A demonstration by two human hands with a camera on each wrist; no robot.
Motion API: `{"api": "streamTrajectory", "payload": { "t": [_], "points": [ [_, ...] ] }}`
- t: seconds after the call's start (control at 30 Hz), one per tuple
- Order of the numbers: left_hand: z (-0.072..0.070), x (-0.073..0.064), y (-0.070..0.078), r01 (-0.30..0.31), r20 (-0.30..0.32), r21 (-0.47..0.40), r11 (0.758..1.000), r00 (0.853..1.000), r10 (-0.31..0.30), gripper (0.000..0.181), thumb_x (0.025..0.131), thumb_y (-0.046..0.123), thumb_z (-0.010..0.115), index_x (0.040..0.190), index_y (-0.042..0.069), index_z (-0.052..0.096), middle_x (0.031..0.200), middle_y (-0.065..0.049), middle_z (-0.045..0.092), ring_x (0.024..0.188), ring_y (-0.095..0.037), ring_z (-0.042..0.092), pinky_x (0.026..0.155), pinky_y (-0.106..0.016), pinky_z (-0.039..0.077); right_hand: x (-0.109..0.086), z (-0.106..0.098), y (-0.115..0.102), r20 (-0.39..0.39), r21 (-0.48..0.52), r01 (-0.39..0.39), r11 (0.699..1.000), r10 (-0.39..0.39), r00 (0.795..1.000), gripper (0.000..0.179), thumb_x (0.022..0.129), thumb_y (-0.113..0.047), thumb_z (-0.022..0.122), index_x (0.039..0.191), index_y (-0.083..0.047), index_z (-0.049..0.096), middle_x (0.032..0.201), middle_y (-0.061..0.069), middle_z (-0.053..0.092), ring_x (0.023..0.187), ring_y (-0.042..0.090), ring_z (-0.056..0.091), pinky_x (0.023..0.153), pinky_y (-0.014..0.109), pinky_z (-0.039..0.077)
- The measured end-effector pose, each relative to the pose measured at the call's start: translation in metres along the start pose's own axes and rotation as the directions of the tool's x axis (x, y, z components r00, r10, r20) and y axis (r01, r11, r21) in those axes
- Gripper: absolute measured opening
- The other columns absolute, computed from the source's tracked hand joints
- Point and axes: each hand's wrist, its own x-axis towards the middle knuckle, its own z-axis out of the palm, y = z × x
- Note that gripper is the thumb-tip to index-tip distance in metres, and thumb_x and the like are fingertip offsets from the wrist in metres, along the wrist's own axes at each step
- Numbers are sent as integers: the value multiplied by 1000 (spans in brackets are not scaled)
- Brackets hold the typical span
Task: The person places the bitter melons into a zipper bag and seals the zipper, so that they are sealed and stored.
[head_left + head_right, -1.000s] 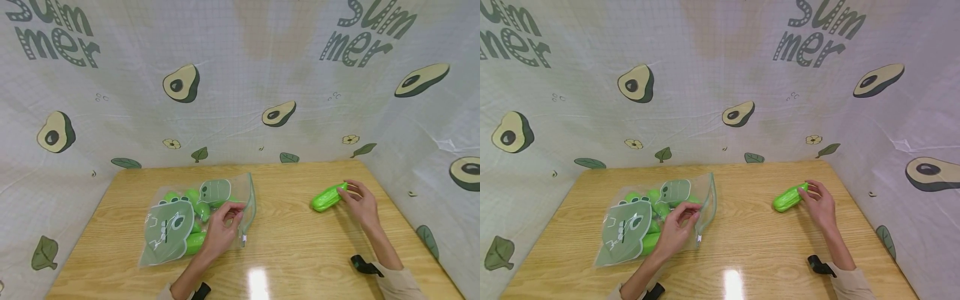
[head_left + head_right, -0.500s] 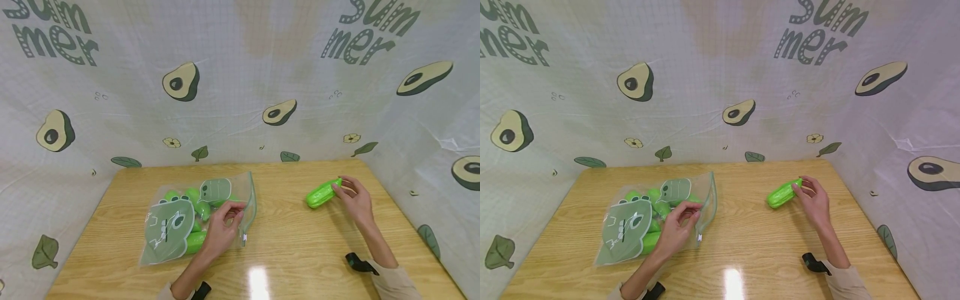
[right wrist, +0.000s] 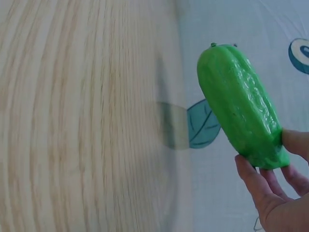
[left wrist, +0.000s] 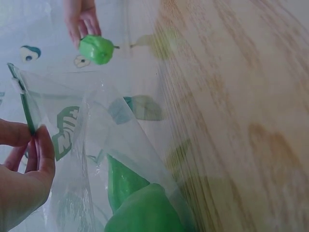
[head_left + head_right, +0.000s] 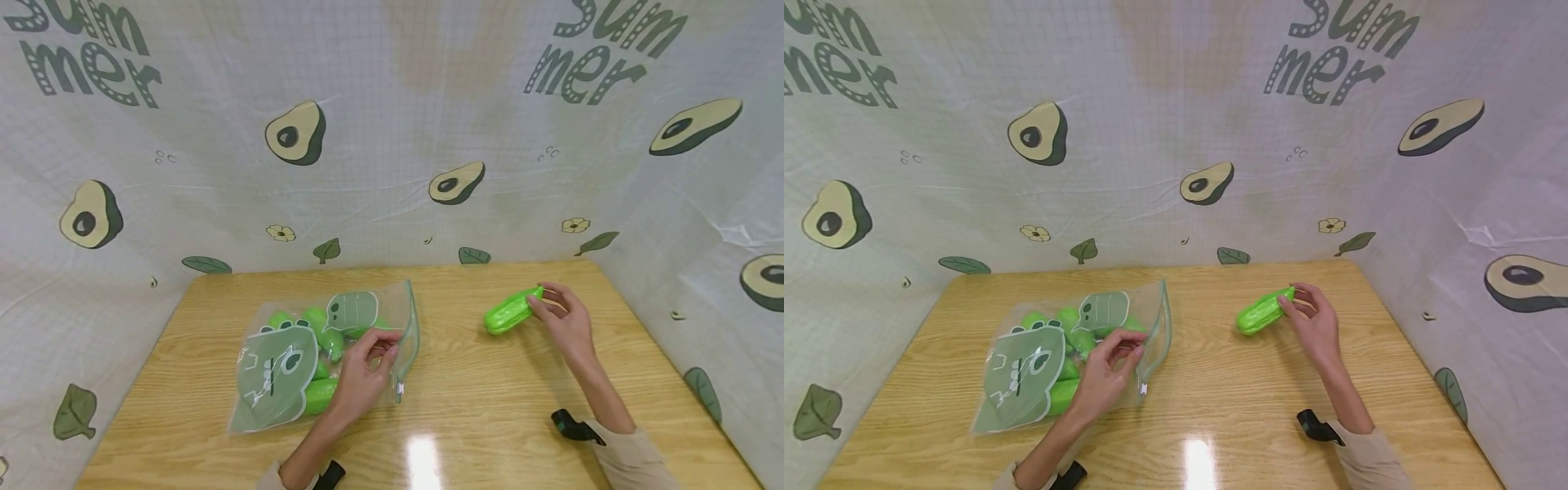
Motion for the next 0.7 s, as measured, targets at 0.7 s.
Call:
{"api": "streamTrajectory", "payload": {
  "t": [0.7],
  "points": [
    [-1,1,0,6,-9,-7,1000,1000,-6,20,97,-5,65,116,3,68,109,-7,67,96,-21,64,86,-27,60,1,39,-27,85,177,-23,984,8,996,46,100,-21,69,139,-2,53,130,14,56,101,1,66,88,24,60]
  ]
}}
